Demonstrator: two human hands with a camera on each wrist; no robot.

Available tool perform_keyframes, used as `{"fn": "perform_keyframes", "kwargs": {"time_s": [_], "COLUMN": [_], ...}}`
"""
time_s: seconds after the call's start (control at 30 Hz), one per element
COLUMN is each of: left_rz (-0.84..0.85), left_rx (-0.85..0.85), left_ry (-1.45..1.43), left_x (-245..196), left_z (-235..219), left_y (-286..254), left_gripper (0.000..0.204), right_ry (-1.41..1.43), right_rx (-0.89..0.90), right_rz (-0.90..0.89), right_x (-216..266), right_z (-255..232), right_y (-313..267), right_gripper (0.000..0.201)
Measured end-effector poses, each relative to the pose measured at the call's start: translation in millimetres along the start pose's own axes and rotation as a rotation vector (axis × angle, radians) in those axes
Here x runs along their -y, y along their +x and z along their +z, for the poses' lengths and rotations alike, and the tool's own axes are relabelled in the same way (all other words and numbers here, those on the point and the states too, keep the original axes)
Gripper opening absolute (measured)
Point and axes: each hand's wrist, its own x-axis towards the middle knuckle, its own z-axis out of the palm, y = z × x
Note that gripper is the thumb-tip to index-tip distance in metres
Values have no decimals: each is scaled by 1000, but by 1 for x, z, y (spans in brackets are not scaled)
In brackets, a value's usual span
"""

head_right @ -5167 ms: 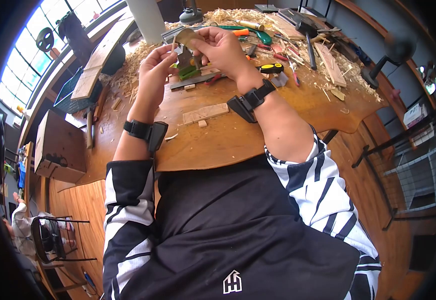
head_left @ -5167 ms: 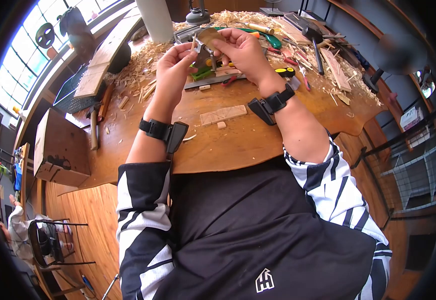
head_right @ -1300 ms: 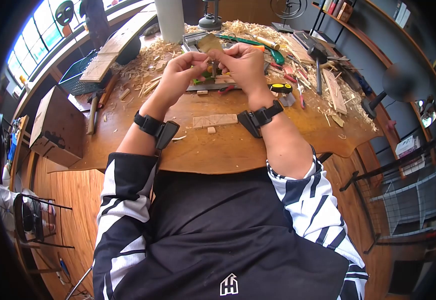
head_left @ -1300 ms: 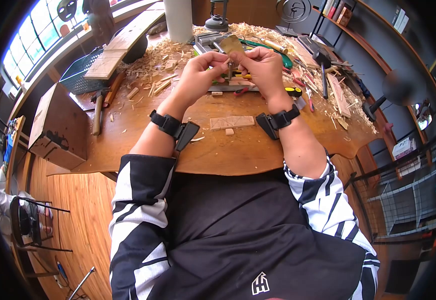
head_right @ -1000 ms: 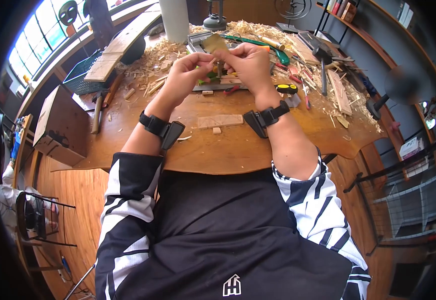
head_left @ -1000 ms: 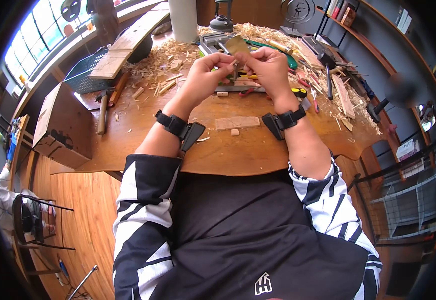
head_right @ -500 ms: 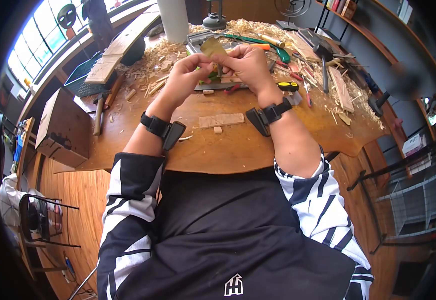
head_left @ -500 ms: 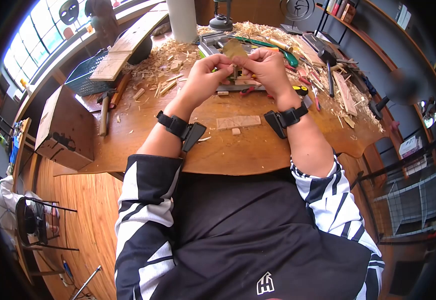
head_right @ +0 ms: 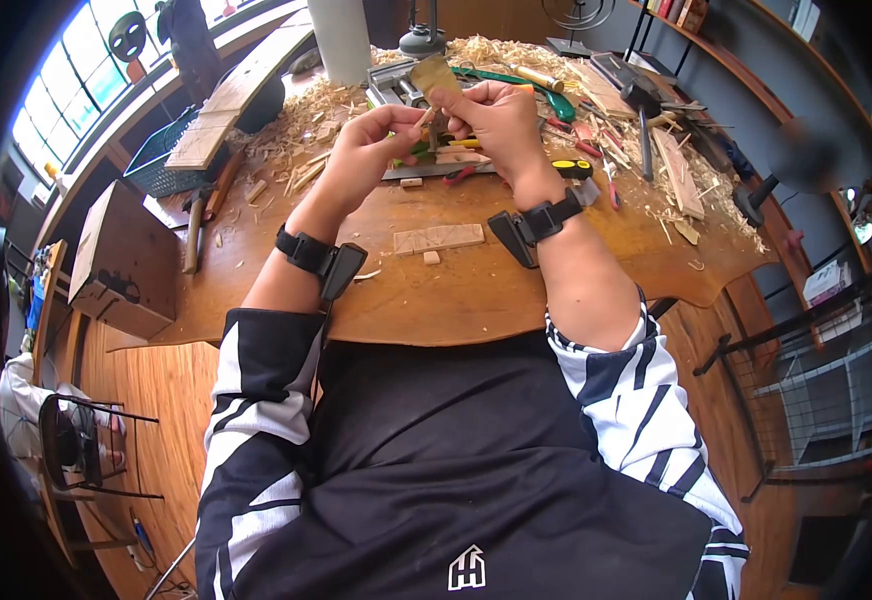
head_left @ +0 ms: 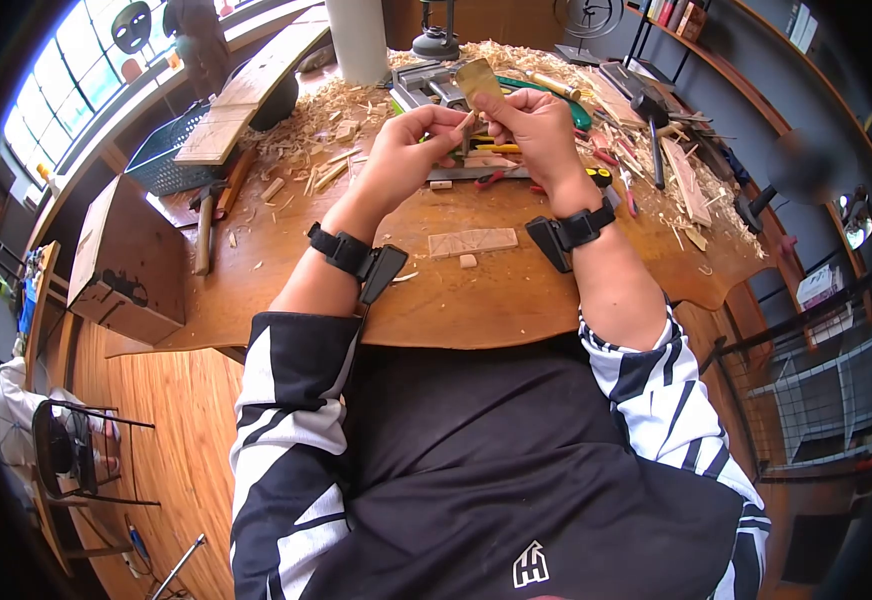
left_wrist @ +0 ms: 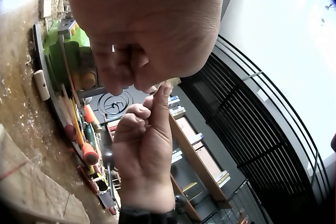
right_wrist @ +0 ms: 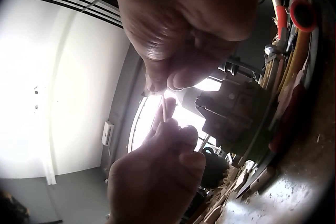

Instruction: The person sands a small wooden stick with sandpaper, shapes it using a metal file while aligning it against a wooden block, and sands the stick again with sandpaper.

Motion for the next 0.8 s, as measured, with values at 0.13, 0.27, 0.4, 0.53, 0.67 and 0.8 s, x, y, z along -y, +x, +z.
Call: {"fn": "perform_keyframes", "kwargs": {"time_s": [0.13, 0.27, 0.4, 0.53, 0.67, 0.8], "left_rz": [-4, 12, 10, 5, -8, -4], "left_rx": [11, 4, 5, 1, -2, -16], "left_ry": [14, 0, 3, 38, 8, 2], "left_x": [6, 8, 8, 10, 6, 10], "left_z": [-3, -3, -3, -4, -2, -5], "left_y": [1, 4, 2, 3, 2, 3], "left_gripper": [26, 25, 24, 24, 27, 23], "right_ry": [-46, -45, 17, -20, 12, -31], "right_rx": [53, -6, 10, 4, -26, 49], "right_rz": [90, 18, 51, 26, -18, 24], "right_x": [2, 6, 1, 3, 3, 0], "right_z": [5, 2, 1, 1, 5, 7], "right_y": [-4, -3, 0, -1, -3, -5], "right_gripper": [32, 32, 32, 31, 32, 36]}}
